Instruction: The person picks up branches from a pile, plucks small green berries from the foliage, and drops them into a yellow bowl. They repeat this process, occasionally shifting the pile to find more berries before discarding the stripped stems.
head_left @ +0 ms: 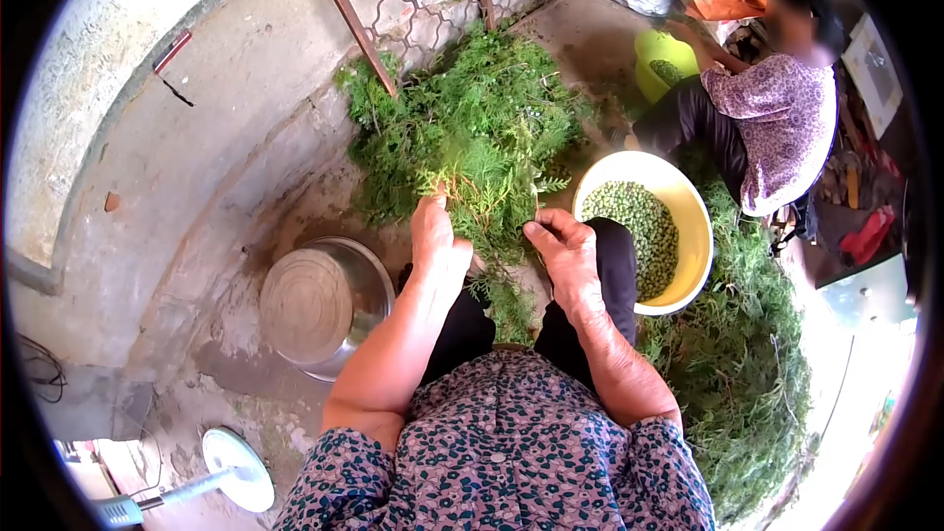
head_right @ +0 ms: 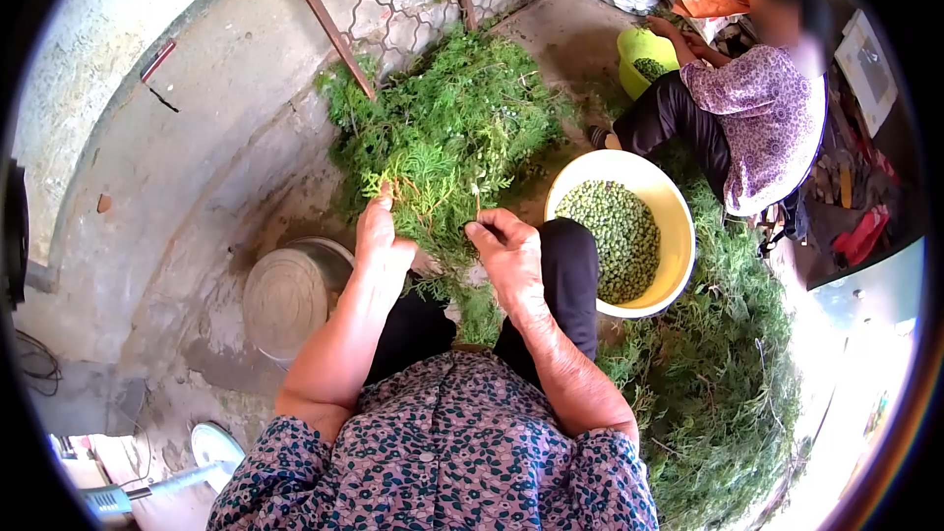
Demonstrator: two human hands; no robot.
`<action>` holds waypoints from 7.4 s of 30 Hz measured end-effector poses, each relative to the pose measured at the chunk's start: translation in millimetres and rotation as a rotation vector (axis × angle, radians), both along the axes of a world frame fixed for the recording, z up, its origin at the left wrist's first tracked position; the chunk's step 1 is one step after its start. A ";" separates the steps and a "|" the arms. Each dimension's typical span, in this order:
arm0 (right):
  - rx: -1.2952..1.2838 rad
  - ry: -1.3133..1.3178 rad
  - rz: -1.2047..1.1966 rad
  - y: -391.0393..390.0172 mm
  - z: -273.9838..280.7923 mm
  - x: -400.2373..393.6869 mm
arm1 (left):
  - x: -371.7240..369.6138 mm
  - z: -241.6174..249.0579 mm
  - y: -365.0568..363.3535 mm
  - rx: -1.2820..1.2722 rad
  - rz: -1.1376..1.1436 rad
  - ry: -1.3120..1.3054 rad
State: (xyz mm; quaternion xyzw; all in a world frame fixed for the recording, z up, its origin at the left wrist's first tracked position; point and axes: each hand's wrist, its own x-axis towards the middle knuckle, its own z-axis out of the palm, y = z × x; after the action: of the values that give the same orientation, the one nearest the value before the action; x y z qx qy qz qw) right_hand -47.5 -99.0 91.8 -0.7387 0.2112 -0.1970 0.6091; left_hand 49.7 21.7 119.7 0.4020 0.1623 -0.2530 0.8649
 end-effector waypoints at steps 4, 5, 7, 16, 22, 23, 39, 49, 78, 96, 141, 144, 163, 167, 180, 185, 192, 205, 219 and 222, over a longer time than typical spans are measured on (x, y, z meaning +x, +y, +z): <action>0.435 -0.137 -0.048 4.6 -8.6 -13.3 | 3.7 -33.0 20.2 0.189 0.019 -0.067; 0.470 -0.150 -0.047 3.9 -12.5 -13.9 | 11.2 -38.0 20.0 0.224 0.048 -0.154; 0.468 -0.145 -0.055 4.8 -16.6 -14.9 | 4.4 -50.8 15.6 0.314 0.205 -0.206; 0.021 -0.152 -0.128 7.5 -19.0 -13.6 | -37.9 -30.4 -14.7 0.657 -0.292 -0.996; -0.141 -0.168 -0.015 0.0 -17.3 -18.4 | -34.9 -38.3 -30.1 0.188 -0.346 -0.683; -0.118 -0.167 -0.005 -3.7 -15.9 -19.3 | -36.7 -35.5 -29.4 0.192 -0.351 -0.679; 0.734 -0.057 -0.049 -26.3 -8.7 -21.5 | -44.3 -40.5 -34.1 0.460 -0.547 -0.973; 0.932 -0.201 0.051 -52.3 -12.5 -31.7 | -42.6 -47.6 -34.6 0.550 -0.506 -1.213; 0.751 -0.130 0.190 -49.2 -25.7 -38.6 | -42.8 -36.4 -29.7 0.489 -0.802 -0.880; 0.386 -0.158 0.063 -47.7 4.1 -43.1 | -42.8 -46.3 -40.3 0.785 -0.530 -1.331; 0.081 0.120 0.068 -69.1 -44.2 17.9 | -7.8 -65.3 -47.6 1.178 -0.410 -1.488; 0.055 -0.028 0.022 -68.3 -43.6 11.3 | -6.4 -72.5 -61.4 1.135 -0.311 -1.588; -0.359 0.241 -0.491 -140.9 -75.3 -52.2 | 26.4 -79.1 -25.9 -0.190 -0.216 -0.236; 0.118 0.054 -0.113 -65.1 -23.0 -33.4 | 28.2 -45.8 -22.3 -0.274 -0.109 -0.251; 0.659 0.039 0.031 -19.5 3.7 -23.6 | 36.4 -25.3 -23.4 -0.003 0.111 -0.491; 0.822 -0.241 -0.110 -46.8 -8.1 -23.4 | -8.8 -3.3 -8.7 0.211 -0.055 -0.742; 0.855 -0.296 -0.123 -31.9 1.0 -17.4 | -49.7 -37.4 -22.2 0.366 -0.689 -0.735; 0.732 -0.074 0.073 2.5 -28.0 -28.2 | -25.3 -21.3 -16.4 -0.066 -0.185 -0.474; -0.631 -0.230 0.076 -31.6 39.4 4.9 | -40.0 -39.5 -22.9 0.312 -0.440 -1.097; -0.332 -0.127 0.117 -23.0 31.0 8.9 | -44.6 -42.3 -27.6 0.307 -0.413 -1.240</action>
State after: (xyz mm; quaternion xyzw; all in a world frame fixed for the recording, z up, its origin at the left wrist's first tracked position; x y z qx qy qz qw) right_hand -38.6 -122.0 122.8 -0.8260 0.0935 -0.2396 0.5016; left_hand 5.1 -5.9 77.4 0.6140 -0.4108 -0.1097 0.6650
